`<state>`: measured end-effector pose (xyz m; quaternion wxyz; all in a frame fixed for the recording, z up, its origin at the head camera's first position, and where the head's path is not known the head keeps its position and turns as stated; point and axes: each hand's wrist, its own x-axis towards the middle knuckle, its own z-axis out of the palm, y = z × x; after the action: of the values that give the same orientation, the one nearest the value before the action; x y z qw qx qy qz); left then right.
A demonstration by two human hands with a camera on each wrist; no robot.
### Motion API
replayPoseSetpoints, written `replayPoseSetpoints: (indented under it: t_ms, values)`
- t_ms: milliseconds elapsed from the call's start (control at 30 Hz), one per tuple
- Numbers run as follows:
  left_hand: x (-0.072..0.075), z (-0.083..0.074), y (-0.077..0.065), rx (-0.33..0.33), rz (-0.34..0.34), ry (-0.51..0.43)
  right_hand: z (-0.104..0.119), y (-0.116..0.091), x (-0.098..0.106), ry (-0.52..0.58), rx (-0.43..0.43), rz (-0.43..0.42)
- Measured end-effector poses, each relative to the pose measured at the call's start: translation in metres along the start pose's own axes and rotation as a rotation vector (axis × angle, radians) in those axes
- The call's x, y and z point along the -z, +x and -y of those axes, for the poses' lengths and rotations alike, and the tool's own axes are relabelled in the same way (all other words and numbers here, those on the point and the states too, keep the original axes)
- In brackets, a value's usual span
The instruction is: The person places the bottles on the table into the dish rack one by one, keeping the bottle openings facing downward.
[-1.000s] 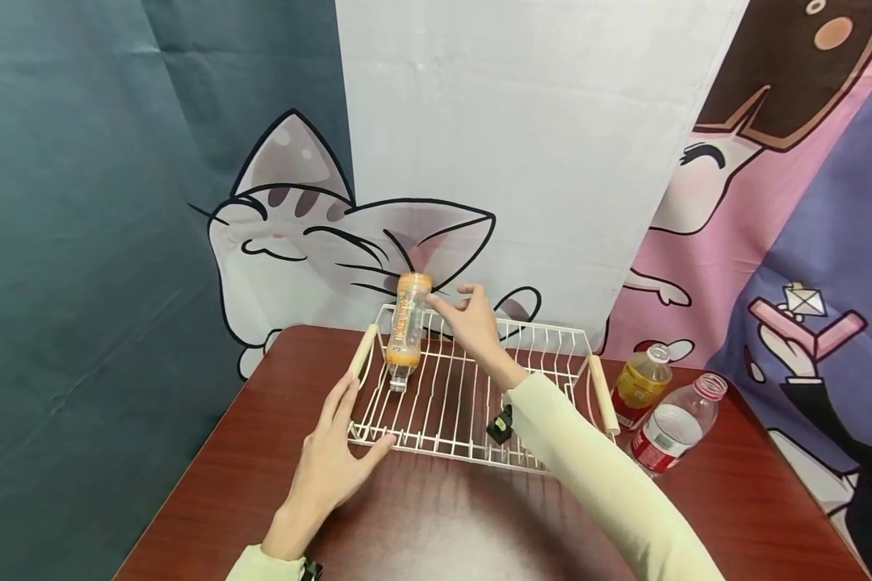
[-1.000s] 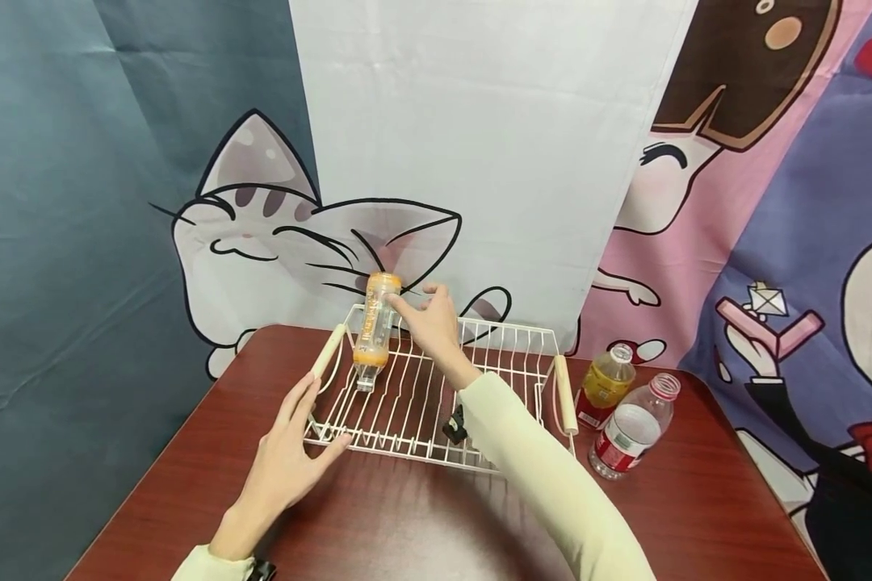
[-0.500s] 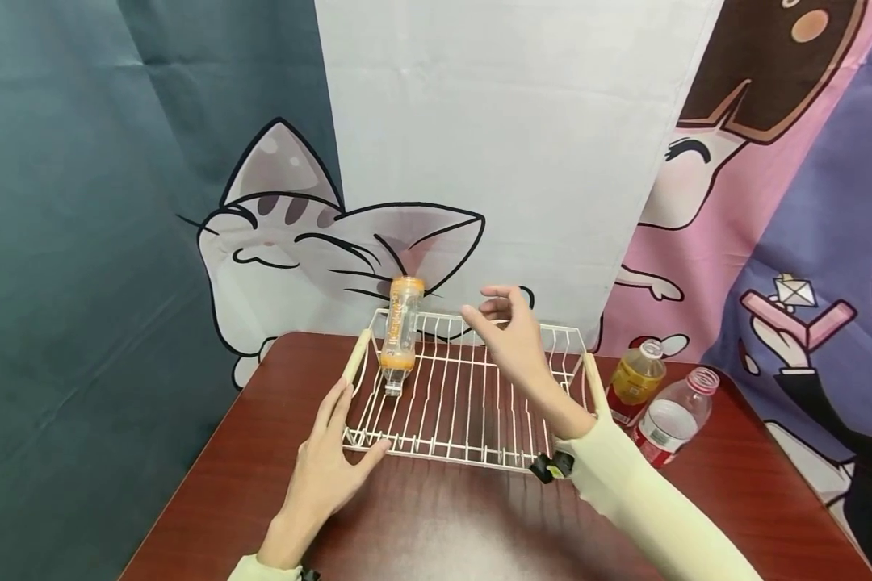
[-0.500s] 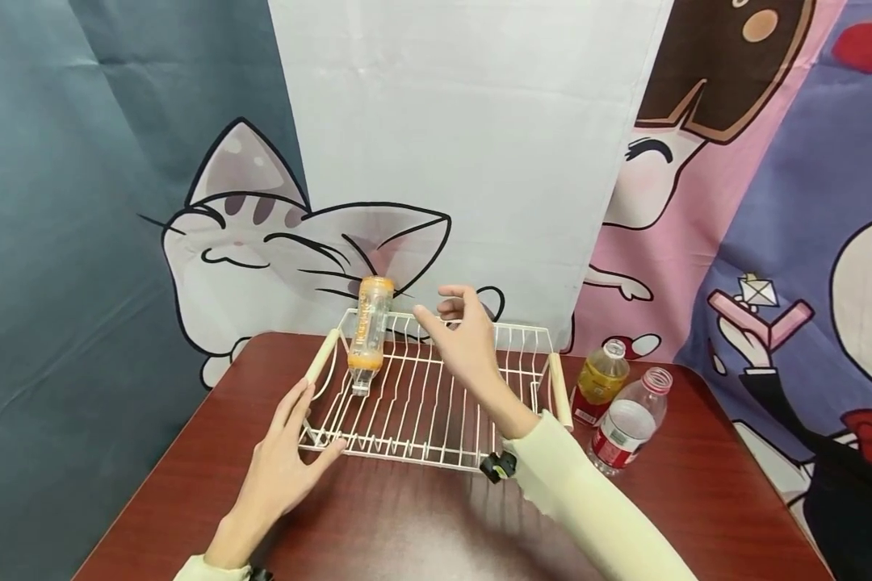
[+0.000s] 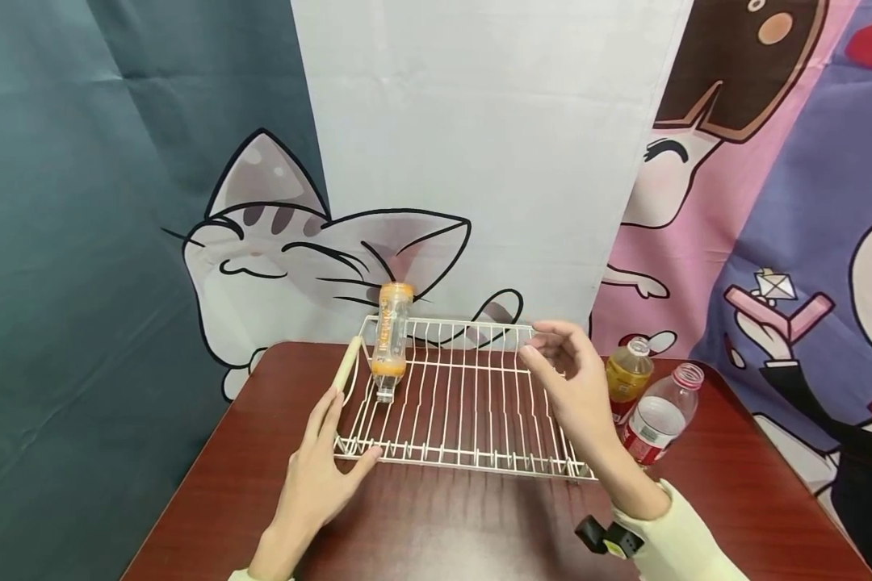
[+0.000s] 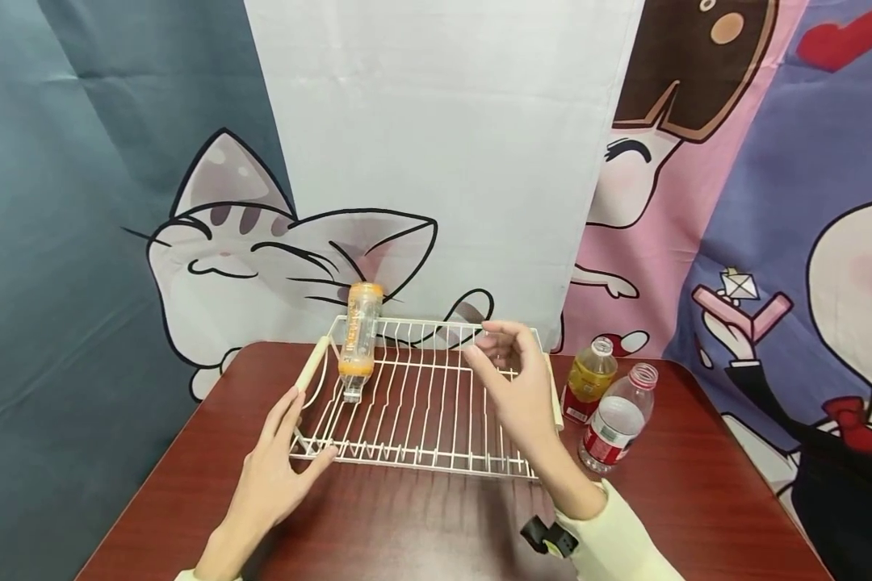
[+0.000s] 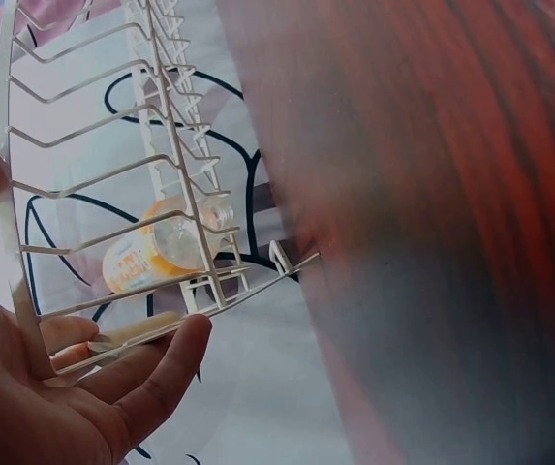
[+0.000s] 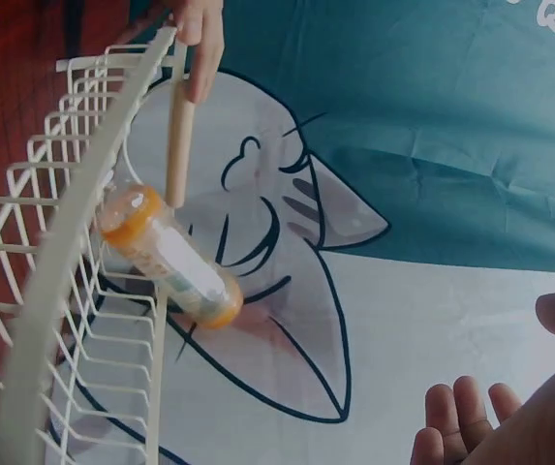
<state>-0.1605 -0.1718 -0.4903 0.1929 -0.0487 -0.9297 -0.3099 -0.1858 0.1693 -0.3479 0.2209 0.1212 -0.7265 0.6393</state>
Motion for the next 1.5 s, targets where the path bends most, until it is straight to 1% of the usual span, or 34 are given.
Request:
replayPoseSetpoints:
  t_ms: [167,300,467,633,733,800,900,933,967,1033,1133,1167,1200,1267,1367,1400,1433,1500]
  values:
    - [-0.002,0.001,-0.003,0.006,-0.001,0.001,-0.003,-0.020,0.014,0.055,0.059,-0.064]
    - [-0.003,0.001,-0.004,0.005,-0.007,0.001,-0.007,-0.035,0.026,0.124,0.104,-0.114]
    - [-0.003,0.001,-0.002,-0.006,-0.014,0.004,-0.018,-0.054,0.041,0.222,0.193,-0.140]
    - [-0.003,0.001,-0.001,-0.006,-0.011,0.004,-0.027,-0.072,0.056,0.258,0.251,-0.184]
    - [-0.002,0.001,-0.001,-0.005,-0.011,0.005,-0.034,-0.078,0.066,0.299,0.313,-0.208]
    - [-0.002,0.001,-0.001,-0.007,-0.009,0.007,-0.040,-0.081,0.073,0.328,0.350,-0.241]
    - [-0.002,0.000,0.000,-0.010,-0.005,0.008,-0.051,-0.084,0.085,0.302,0.378,-0.332]
    - [-0.002,0.000,0.000,-0.010,-0.003,0.010,-0.055,-0.085,0.089,0.281,0.374,-0.373]
    - [-0.001,0.000,0.000,-0.011,-0.003,0.010,-0.059,-0.086,0.093,0.226,0.361,-0.420]
    - [-0.001,0.001,-0.001,-0.011,-0.006,0.011,-0.066,-0.086,0.101,0.081,0.310,-0.509]
    - [-0.001,0.001,-0.001,-0.007,-0.015,0.010,-0.077,-0.085,0.112,-0.117,0.179,-0.608]
    - [-0.001,0.001,-0.001,-0.006,-0.017,0.009,-0.081,-0.084,0.116,-0.157,0.126,-0.625]
    - [-0.001,0.001,-0.001,-0.006,-0.018,0.009,-0.085,-0.083,0.120,-0.153,0.074,-0.632]
    - [-0.002,0.001,-0.001,-0.005,-0.016,0.004,-0.095,-0.082,0.127,-0.092,-0.035,-0.630]
    - [-0.003,0.002,-0.002,-0.006,-0.011,0.000,-0.111,-0.078,0.137,-0.013,-0.232,-0.593]
    - [-0.003,0.002,-0.002,-0.007,-0.012,0.000,-0.116,-0.077,0.140,-0.017,-0.296,-0.569]
    - [-0.003,0.002,-0.002,-0.006,-0.014,-0.002,-0.121,-0.076,0.143,-0.046,-0.354,-0.540]
    - [-0.003,0.001,-0.002,-0.003,-0.020,-0.001,-0.131,-0.073,0.149,-0.130,-0.433,-0.475]
